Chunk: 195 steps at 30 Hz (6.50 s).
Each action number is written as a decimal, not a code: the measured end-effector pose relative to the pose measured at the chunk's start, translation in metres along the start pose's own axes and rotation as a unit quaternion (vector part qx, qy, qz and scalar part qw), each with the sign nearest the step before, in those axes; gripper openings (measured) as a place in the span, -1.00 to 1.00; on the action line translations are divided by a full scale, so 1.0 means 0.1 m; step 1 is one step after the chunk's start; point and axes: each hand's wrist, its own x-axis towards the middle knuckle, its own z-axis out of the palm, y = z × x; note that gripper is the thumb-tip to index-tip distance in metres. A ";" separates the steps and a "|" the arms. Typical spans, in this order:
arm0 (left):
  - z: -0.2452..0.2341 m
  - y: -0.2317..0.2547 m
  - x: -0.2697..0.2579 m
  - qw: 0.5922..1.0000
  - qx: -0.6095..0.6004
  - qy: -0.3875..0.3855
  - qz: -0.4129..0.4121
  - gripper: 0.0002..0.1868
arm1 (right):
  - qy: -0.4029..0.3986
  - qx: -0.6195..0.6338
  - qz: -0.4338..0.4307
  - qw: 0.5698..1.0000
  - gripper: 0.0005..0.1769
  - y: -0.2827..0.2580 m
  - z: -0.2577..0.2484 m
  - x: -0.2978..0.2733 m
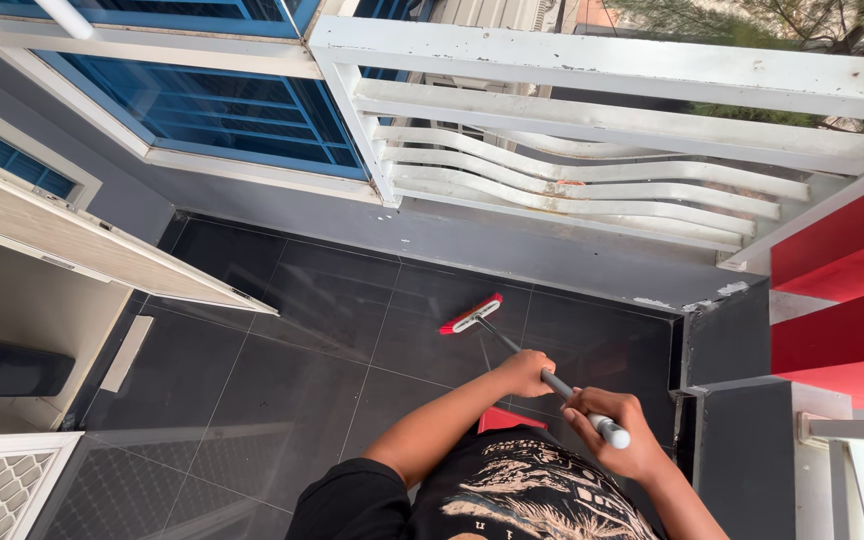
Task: The person sweeps debris from a balcony floor using a red broom and a red dustpan, moving along the balcony and directing the debris into the dustpan.
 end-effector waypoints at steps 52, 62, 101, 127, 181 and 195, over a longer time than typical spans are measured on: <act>0.40 0.53 0.16 0.988 -0.118 -0.085 0.050 -0.70 | 0.097 0.024 -0.019 0.995 -0.61 -0.18 -0.17 -0.39; 0.21 0.98 0.04 0.936 -0.180 -0.299 0.038 -0.66 | 0.088 0.043 0.137 0.986 -0.53 -0.59 -0.34 -0.50; -0.71 1.31 0.26 0.966 -0.163 -0.144 0.140 -0.49 | 0.138 -0.072 0.182 0.971 -0.10 1.08 -0.11 -0.48; -0.90 1.98 -0.28 0.908 -0.405 0.106 -0.032 -0.73 | 0.204 -0.221 0.276 0.913 -0.70 2.35 0.31 -0.35; -1.62 2.15 -0.87 0.931 -0.323 0.170 0.029 -0.73 | -0.093 -0.222 0.189 0.952 -0.74 2.19 0.41 0.63; -1.19 2.03 -0.76 0.956 -0.251 0.154 0.000 -0.70 | -0.114 -0.152 0.178 0.966 -0.53 2.48 0.67 0.55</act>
